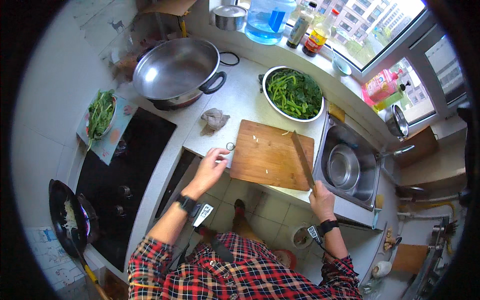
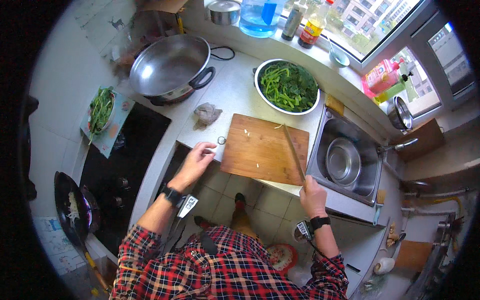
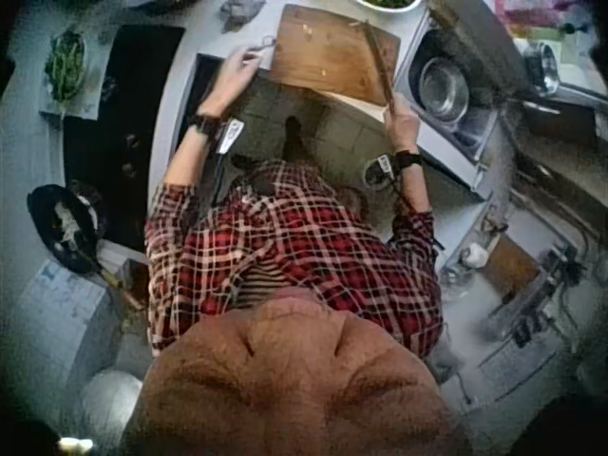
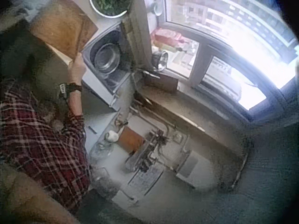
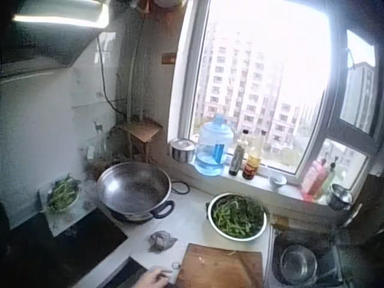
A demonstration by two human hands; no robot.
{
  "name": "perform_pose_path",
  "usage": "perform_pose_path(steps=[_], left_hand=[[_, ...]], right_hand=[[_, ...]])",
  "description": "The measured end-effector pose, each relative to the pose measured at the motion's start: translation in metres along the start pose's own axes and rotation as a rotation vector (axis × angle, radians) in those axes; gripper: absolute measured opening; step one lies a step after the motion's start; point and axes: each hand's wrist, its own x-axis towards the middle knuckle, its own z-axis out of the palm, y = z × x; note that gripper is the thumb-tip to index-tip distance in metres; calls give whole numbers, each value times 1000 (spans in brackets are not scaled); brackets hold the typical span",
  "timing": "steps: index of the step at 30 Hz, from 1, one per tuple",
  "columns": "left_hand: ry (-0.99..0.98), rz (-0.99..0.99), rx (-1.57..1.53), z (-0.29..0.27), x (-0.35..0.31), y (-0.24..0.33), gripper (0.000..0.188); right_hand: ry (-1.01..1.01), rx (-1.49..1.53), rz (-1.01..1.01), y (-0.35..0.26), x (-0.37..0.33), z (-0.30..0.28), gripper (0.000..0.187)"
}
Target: The person stir-fries chopped garlic in a wok, then adds shredded vegetables and continues to stir. Water is poured into the wok from a large bottle, followed by a spoonful of white powder. The person stirs the mixture throughout.
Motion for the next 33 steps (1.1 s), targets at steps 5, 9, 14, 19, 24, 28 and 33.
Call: perform_pose_path(steps=[5, 9, 14, 19, 24, 28, 33], left_hand=[[13, 169, 265, 81, 78, -37, 47], [48, 216, 520, 111, 110, -47, 57], [-218, 113, 457, 120, 112, -38, 61], [-204, -92, -172, 114, 77, -38, 63], [-168, -84, -138, 100, 65, -45, 57], [-172, -112, -99, 101, 70, -48, 52], [-170, -59, -28, 113, 78, -46, 51]], right_hand=[[-4, -140, -43, 37, 42, 17, 23], [-56, -118, -152, 36, 71, 25, 24], [-137, 2, -354, 36, 66, 11, 27], [-215, 231, -289, 45, 32, -12, 26], [-398, 317, -311, 50, 12, -26, 24], [-454, 235, -357, 53, 25, -24, 20], [-320, 269, -335, 62, 54, -18, 22]])
